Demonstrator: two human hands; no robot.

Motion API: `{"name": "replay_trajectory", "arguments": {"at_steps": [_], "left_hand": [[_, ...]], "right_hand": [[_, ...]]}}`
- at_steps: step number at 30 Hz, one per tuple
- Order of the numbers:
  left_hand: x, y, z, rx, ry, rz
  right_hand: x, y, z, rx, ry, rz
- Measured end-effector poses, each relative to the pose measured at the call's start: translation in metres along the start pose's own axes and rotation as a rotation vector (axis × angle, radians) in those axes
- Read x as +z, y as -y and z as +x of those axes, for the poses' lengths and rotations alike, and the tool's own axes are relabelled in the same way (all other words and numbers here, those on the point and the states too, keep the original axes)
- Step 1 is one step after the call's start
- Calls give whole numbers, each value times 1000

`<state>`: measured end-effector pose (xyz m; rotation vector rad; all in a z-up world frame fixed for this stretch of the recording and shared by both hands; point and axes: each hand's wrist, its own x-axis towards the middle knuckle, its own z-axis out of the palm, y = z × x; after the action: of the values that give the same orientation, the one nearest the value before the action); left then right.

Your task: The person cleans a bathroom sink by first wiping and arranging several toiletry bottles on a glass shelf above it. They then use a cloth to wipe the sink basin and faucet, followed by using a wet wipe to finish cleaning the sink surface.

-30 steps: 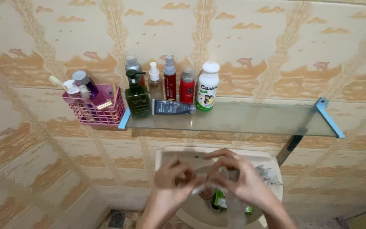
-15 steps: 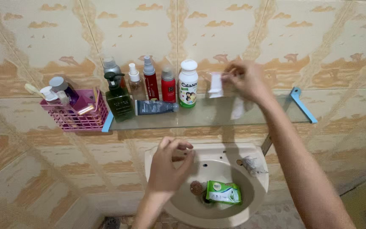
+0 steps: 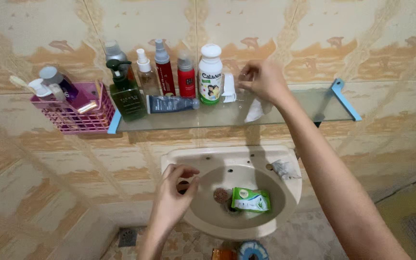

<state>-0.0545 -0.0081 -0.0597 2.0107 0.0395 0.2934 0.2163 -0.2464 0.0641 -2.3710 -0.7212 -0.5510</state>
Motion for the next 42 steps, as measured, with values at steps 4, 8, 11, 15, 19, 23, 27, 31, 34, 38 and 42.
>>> {"name": "replay_trajectory", "arguments": {"at_steps": [4,8,11,15,19,23,27,31,34,38,42], "left_hand": [[1,-6,-5,12,-18,-52],[-1,-11,-7,-72,4,-70],[2,-10,-6,-66,20,-27],[10,-9,-3,-5,56,0],[20,-12,-3,-109,96,14],[23,-9,-5,-43,67,-30],[25,-4,-4,-5,45,-34],[27,9,-4,-46,57,-62],[23,28,-8,-30,54,-34],[22,56,-15,-103,42,-11],[22,84,-22,-204,26,58]], "right_hand": [[10,-9,0,55,70,243],[-9,-17,5,192,156,302],[-17,-15,2,248,211,323],[-5,-3,-6,149,211,172],[11,10,-6,54,51,-150],[12,17,-12,50,-88,-286],[7,29,-18,-15,-188,-327],[-32,45,-28,83,-66,-147],[-65,58,-67,-208,152,58],[-21,49,-134,42,824,-19],[97,-8,-210,469,1127,-238]]}}
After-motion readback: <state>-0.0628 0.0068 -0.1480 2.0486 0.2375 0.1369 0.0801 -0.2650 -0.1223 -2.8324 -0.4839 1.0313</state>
